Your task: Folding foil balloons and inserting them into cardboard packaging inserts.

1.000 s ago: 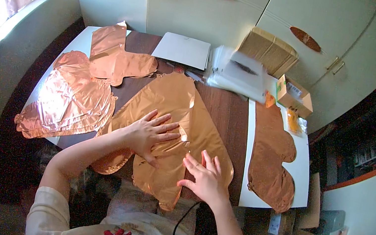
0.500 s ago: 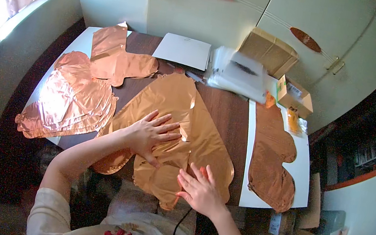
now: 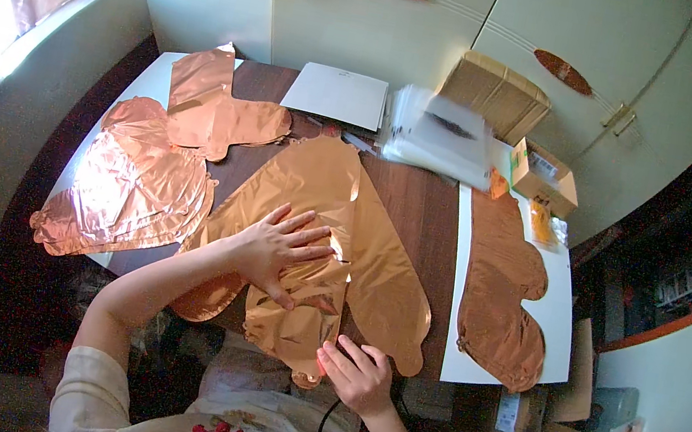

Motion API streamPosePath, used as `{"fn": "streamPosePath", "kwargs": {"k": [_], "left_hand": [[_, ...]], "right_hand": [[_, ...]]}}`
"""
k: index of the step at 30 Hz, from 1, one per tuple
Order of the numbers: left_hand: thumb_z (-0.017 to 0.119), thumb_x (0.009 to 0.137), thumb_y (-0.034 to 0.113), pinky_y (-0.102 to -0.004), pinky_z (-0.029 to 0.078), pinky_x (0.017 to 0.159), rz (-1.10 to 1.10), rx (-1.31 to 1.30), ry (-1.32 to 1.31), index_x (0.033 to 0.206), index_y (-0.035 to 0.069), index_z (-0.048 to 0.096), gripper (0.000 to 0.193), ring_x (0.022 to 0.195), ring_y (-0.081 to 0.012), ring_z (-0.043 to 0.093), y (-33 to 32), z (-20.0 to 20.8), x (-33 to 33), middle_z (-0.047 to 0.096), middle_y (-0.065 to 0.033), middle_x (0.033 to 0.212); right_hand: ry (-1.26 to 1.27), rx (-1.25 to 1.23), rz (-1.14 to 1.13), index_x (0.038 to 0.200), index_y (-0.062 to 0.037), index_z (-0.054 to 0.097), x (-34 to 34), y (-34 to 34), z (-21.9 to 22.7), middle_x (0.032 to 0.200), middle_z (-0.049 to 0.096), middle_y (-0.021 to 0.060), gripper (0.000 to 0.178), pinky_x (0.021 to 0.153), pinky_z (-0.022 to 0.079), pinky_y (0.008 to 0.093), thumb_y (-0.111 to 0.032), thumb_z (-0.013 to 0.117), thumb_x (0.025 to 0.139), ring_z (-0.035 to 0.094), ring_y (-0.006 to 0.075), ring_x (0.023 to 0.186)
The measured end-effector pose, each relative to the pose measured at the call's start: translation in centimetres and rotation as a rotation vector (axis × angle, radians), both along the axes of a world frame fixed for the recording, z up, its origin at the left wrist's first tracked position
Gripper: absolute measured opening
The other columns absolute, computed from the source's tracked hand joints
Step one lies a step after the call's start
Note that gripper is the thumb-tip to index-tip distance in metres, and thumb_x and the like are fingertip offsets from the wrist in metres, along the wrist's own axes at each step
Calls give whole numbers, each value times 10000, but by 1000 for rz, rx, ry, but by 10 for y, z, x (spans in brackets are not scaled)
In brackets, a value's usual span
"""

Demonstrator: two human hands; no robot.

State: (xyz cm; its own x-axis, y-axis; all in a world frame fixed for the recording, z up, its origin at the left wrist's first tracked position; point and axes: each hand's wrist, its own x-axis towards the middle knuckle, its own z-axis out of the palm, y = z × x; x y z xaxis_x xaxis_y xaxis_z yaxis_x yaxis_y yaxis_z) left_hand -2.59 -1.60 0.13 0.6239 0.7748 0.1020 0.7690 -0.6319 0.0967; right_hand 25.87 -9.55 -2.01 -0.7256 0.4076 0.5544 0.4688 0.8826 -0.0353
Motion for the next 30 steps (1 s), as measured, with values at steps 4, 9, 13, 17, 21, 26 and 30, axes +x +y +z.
{"fn": "streamPosePath", "kwargs": {"k": [4, 9, 13, 17, 21, 26, 30], "left_hand": [[563, 558, 792, -583, 142, 1059, 12, -4, 22, 1390, 223, 316, 1037, 1351, -362, 174, -1, 1, 0, 253, -103, 1456], [563, 554, 795, -584, 141, 1058, 7, -1, 25, 1392, 221, 312, 1046, 1351, -362, 173, -1, 3, 1, 254, -102, 1457], [567, 551, 795, -585, 149, 1055, -5, -1, 16, 1393, 217, 310, 1053, 1349, -362, 177, -1, 4, 0, 260, -103, 1454], [565, 552, 796, -587, 156, 1050, 2, 16, 20, 1395, 217, 306, 1055, 1348, -363, 181, -1, 2, 0, 261, -101, 1454], [532, 559, 814, -581, 158, 1050, 0, 30, 23, 1396, 207, 309, 1057, 1346, -358, 194, 0, 0, 0, 268, -99, 1452], [520, 534, 842, -591, 172, 1039, -12, 44, 21, 1404, 218, 289, 1095, 1344, -363, 194, 0, -2, -1, 260, -101, 1455], [517, 534, 843, -589, 178, 1034, -18, 45, 12, 1399, 212, 300, 1092, 1339, -359, 208, 1, -2, -1, 269, -101, 1450]], "right_hand": [[37, 26, 16, 920, -179, 690, 3, -1, -3, 1009, 651, -57, 147, 793, 387, 303, -187, 635, 784, 581, 139, 1003], [66, -3, 86, 931, -185, 687, 8, -6, -4, 1021, 645, -63, 150, 830, 375, 316, -224, 632, 796, 571, 132, 1007], [114, -238, 113, 986, -165, 669, 8, -7, 11, 1066, 631, -31, 232, 880, 356, 345, -321, 606, 826, 563, 149, 1028], [-30, -228, 39, 1045, -132, 654, 1, 9, 29, 1120, 615, -9, 263, 934, 323, 380, -279, 577, 842, 506, 185, 1129], [-101, -246, 62, 1060, -133, 652, -4, 19, 27, 1150, 605, -12, 274, 945, 312, 401, -269, 589, 830, 489, 195, 1152], [-123, -299, 61, 1073, -138, 649, -13, 19, 29, 1172, 595, -20, 280, 985, 286, 424, -268, 599, 830, 463, 188, 1189], [-105, -326, 55, 1085, -139, 643, -16, 19, 24, 1180, 589, -17, 289, 1018, 260, 438, -268, 604, 829, 459, 178, 1196]]}}
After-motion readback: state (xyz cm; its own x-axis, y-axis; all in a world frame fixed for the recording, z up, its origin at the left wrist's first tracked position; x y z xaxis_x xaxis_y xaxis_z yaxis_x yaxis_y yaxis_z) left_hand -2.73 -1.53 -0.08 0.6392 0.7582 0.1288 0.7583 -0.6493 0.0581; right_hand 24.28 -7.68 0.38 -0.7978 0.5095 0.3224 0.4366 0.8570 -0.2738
